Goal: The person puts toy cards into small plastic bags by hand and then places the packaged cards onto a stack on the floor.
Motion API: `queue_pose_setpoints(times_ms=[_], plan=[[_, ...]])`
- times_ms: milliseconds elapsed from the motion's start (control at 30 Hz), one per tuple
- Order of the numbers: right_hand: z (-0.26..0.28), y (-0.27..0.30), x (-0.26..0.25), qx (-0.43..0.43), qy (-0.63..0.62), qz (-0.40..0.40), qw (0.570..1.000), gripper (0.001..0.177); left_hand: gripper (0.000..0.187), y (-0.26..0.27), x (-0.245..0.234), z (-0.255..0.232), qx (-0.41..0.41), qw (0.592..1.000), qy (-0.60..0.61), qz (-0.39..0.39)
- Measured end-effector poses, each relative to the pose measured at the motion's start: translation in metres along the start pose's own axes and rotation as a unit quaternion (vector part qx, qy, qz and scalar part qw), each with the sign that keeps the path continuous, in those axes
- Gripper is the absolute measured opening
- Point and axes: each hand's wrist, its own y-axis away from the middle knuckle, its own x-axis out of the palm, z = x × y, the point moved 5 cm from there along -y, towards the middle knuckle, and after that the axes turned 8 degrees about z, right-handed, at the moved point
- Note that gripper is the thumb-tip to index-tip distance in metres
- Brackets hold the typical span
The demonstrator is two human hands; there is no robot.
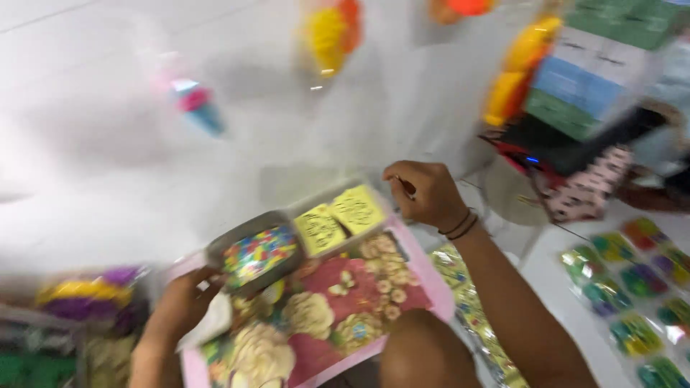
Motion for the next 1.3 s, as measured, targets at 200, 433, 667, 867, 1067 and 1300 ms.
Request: queue_pose_setpoints(times_ms=[200,433,667,867,1067,1300], plan=[[0.134,-0.107,0.064,-0.009,0.092,0.375,0.922,0.023,0.028,-0.009,0.003,0.067,-0.046,0.996,0.018,-0.074],[0.143,-0.151,0.139,0.029,0.207,0.543,0.813,0.031,0.036,-0.029,0.050,0.143,-0.096,0.992,0.062,-0.048],[0.117,-0.160,0.167,0.117,0.030,0.591,0.797,0.042,0.041,-0.025,0.052,0.145,-0.135,0.986,0.092,0.032],[0.100,-0.160,0.166,0.150,0.023,0.614,0.774,0.045,0.054,-0.067,0.087,0.164,-0.100,0.924,-0.284,0.237],[0.127,-0.176,0.143,0.137,0.002,0.606,0.784,0.047,0.048,-0.086,0.129,0.180,-0.101,0.907,-0.309,0.268],[0.129,-0.181,0.135,0.135,0.013,0.603,0.786,0.043,0.059,-0.139,0.177,0.222,-0.057,0.811,-0.507,0.286]])
